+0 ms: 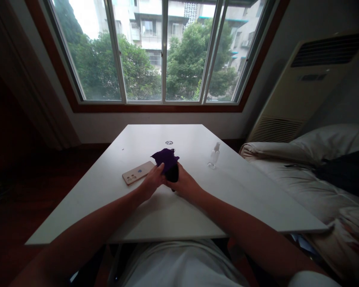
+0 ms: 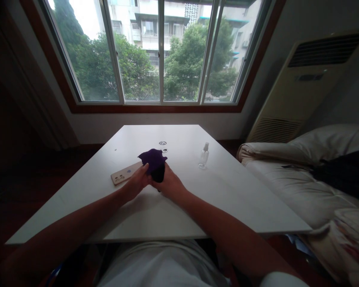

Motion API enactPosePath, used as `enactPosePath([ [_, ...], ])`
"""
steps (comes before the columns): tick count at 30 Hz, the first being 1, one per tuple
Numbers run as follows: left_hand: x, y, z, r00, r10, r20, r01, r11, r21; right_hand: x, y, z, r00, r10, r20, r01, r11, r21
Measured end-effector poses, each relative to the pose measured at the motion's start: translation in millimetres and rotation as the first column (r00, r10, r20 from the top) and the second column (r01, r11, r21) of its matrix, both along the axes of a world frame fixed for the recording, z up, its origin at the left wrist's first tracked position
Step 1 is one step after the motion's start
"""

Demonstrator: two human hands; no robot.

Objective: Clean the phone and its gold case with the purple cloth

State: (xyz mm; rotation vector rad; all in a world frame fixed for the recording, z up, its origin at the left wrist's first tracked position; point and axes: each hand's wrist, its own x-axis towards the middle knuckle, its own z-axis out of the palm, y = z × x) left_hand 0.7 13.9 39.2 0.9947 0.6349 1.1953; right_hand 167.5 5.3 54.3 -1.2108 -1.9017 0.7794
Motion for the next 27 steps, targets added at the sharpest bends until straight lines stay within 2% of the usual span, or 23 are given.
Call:
enactPosePath([
  [4,-2,15,-7.0,0.988,0.059,-0.142,-0.077,0.990,-0.121,9,8,-2.0,0.993,-0.067,0.100,0.064,0.997,0.035],
  [6,-7,20,-6.1,0.978,0.081,-0.193,-0.101,0.990,-0.095,13,12,-3.0,0.969,-0.142,0.200,0.134,0.989,0.057],
  [8,-15,22,-1.7,0.948,0.210,-0.240,-0.216,0.976,0.003,17,16,-2.6,0.937,-0.202,0.286,0.187,0.979,0.078],
  [9,-19,22,1.4,0.913,0.315,-0.259,-0.307,0.949,0.074,18,18,-2.0,0.924,-0.217,0.314,0.200,0.976,0.087],
  [11,-27,18,8.5,0.789,0.538,-0.297,-0.474,0.840,0.264,20,18,-0.3,0.912,-0.224,0.344,0.197,0.974,0.112],
  [13,-33,12,15.7,0.636,0.692,-0.340,-0.491,0.704,0.513,20,16,0.8,0.905,-0.218,0.365,0.167,0.972,0.166],
  [14,-36,9,19.0,0.568,0.745,-0.349,-0.433,0.631,0.643,19,15,0.9,0.901,-0.214,0.378,0.145,0.968,0.203],
  [16,-38,3,24.2,0.462,0.811,-0.360,-0.221,0.499,0.838,14,10,0.2,0.891,-0.208,0.404,0.092,0.953,0.287],
  [18,-38,-1,26.6,0.381,0.833,-0.400,0.041,0.418,0.908,9,5,-1.4,0.878,-0.199,0.435,0.027,0.928,0.371],
  [20,-36,-1,25.3,0.306,0.820,-0.484,0.277,0.409,0.869,5,1,-3.4,0.865,-0.185,0.466,-0.046,0.896,0.442],
  [22,-35,0,20.4,0.225,0.783,-0.580,0.449,0.445,0.775,2,-1,-5.2,0.857,-0.165,0.489,-0.108,0.869,0.484],
  [24,-35,3,13.8,0.157,0.744,-0.650,0.552,0.480,0.682,1,-2,-6.4,0.852,-0.157,0.499,-0.125,0.865,0.486],
  [27,-37,7,6.4,0.108,0.714,-0.692,0.625,0.492,0.606,2,-1,-6.0,0.851,-0.157,0.501,-0.092,0.895,0.437],
])
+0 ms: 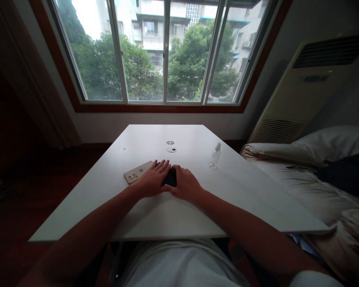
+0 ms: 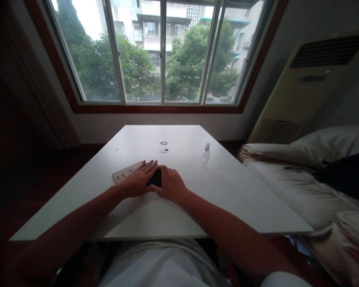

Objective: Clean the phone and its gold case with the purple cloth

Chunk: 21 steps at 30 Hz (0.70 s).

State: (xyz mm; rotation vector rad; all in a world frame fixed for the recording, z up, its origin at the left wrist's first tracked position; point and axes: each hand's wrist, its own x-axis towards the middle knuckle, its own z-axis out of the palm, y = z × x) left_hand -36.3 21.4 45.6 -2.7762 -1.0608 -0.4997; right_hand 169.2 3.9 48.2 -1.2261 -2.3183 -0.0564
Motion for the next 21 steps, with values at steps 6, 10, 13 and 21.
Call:
enactPosePath([
  [6,0,0,1.3,0.998,-0.050,-0.030,0.050,0.999,0.007,2,2,5.2,0.990,-0.109,-0.091,0.098,0.988,-0.116],
  [10,2,-1,1.7,0.997,-0.077,-0.023,0.078,0.996,0.037,6,6,7.4,0.975,-0.186,-0.119,0.161,0.968,-0.192],
  [13,2,-1,1.2,0.997,-0.067,-0.022,0.068,0.996,0.059,9,10,8.0,0.963,-0.228,-0.142,0.191,0.953,-0.234],
  [21,4,-3,4.6,0.999,-0.044,0.019,0.043,0.997,0.060,17,22,5.9,0.925,-0.285,-0.252,0.194,0.923,-0.332],
])
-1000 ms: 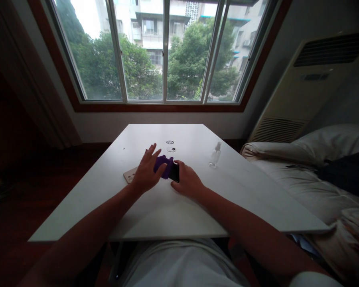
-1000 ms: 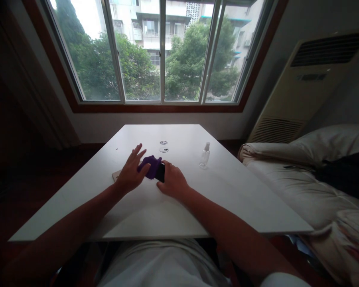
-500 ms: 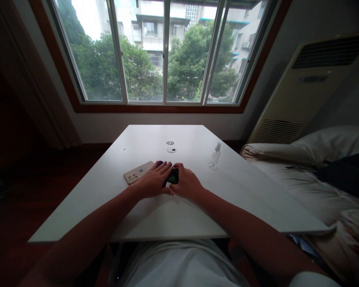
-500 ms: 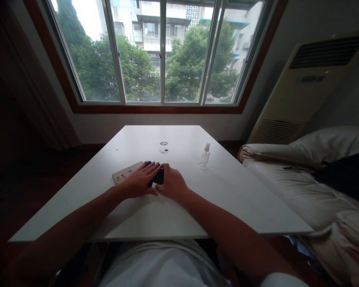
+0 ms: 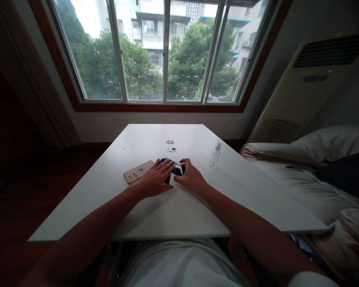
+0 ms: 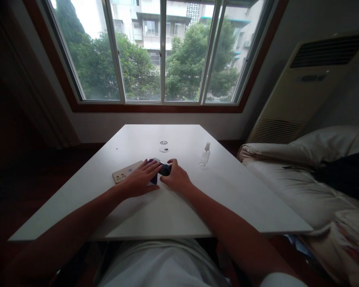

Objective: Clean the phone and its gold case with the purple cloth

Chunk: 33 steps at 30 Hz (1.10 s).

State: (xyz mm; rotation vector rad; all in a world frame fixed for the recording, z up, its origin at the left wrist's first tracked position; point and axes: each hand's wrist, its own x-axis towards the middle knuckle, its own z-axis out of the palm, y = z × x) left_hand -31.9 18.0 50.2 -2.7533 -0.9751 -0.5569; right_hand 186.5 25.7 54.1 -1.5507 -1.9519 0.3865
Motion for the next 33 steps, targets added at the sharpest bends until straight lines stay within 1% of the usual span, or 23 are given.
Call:
enactPosePath([
  [6,0,-1,1.7,0.999,0.006,0.032,-0.005,1.000,-0.018,4,6,-4.4,0.995,0.010,-0.100,-0.014,0.999,-0.039],
  [11,1,-3,4.5,0.998,0.001,0.058,0.001,1.000,-0.028,7,9,-2.9,0.993,-0.004,-0.120,0.000,0.999,-0.033],
  [16,1,-5,5.7,0.999,0.008,0.048,-0.006,0.999,-0.038,9,10,-2.8,0.993,-0.007,-0.118,0.003,1.000,-0.028],
  [18,0,-5,5.1,0.999,0.009,0.039,-0.008,0.999,-0.045,8,9,-3.0,0.996,-0.002,-0.094,0.000,1.000,-0.021],
  [21,-1,-4,3.6,1.000,0.010,0.025,-0.008,0.999,-0.046,5,3,-1.0,1.000,0.012,-0.024,-0.012,1.000,0.026],
  [25,-3,-2,1.4,1.000,0.001,0.024,-0.001,1.000,-0.002,0,-6,4.4,0.997,0.031,0.065,-0.038,0.994,0.107],
  [29,-5,1,-0.1,1.000,-0.005,0.019,0.004,0.999,0.042,-5,-13,7.3,0.988,0.065,0.141,-0.089,0.980,0.176],
  [33,-5,0,1.8,1.000,-0.008,0.007,0.007,0.999,0.049,-9,-17,7.6,0.974,0.124,0.188,-0.165,0.962,0.220],
])
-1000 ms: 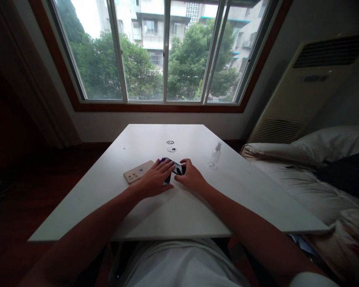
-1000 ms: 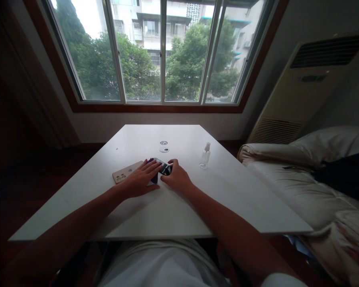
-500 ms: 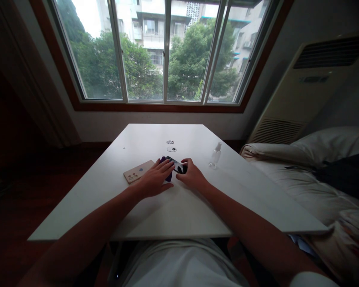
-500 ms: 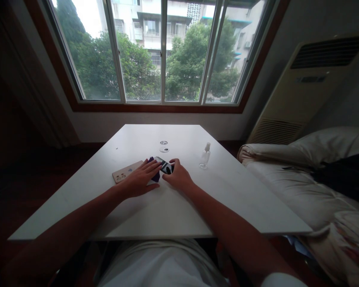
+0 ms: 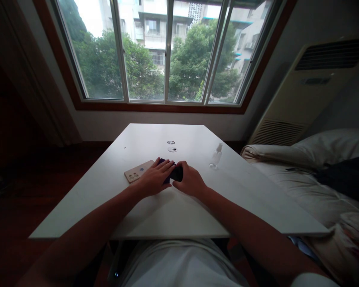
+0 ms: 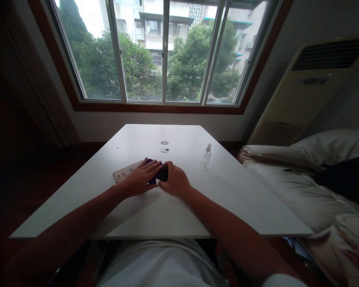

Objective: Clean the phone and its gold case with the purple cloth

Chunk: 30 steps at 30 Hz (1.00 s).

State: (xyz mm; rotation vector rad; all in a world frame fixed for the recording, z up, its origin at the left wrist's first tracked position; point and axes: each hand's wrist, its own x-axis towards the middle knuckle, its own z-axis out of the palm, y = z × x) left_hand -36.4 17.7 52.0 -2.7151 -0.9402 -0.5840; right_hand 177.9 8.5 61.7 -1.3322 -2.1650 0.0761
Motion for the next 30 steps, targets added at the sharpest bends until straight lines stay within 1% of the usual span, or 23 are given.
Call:
enactPosePath([
  [3,0,-2,1.5,1.000,0.000,-0.008,0.000,1.000,0.001,-2,-3,-0.9,0.999,0.049,0.019,-0.049,0.998,0.026],
  [7,-2,-3,-0.2,0.999,0.002,-0.044,-0.002,1.000,0.004,-5,-7,-5.0,0.986,0.139,0.087,-0.145,0.987,0.066],
  [10,-3,-1,-1.3,0.998,0.004,-0.062,-0.003,1.000,0.009,-8,-9,-7.2,0.981,0.162,0.111,-0.171,0.982,0.079],
  [13,-3,-1,0.7,0.998,0.009,-0.054,-0.007,1.000,0.028,-10,-10,-5.2,0.987,0.127,0.101,-0.134,0.988,0.073],
  [16,-1,0,4.2,0.999,0.019,-0.038,-0.017,0.999,0.046,-12,-10,-0.6,0.996,0.069,0.056,-0.071,0.996,0.049],
  [19,-1,0,5.7,0.999,0.017,-0.033,-0.015,0.999,0.048,-11,-8,3.0,1.000,0.005,-0.003,-0.005,1.000,0.003],
  [24,-1,-1,3.1,1.000,-0.008,0.000,0.008,0.999,0.040,-5,1,4.1,0.991,-0.119,-0.062,0.113,0.989,-0.093],
  [27,0,-2,2.1,1.000,-0.015,0.014,0.015,0.999,0.031,-1,6,3.2,0.984,-0.152,-0.094,0.140,0.983,-0.119],
  [30,-2,-2,3.0,0.999,-0.028,-0.016,0.028,1.000,0.007,2,9,2.2,0.982,-0.157,-0.109,0.142,0.980,-0.136],
])
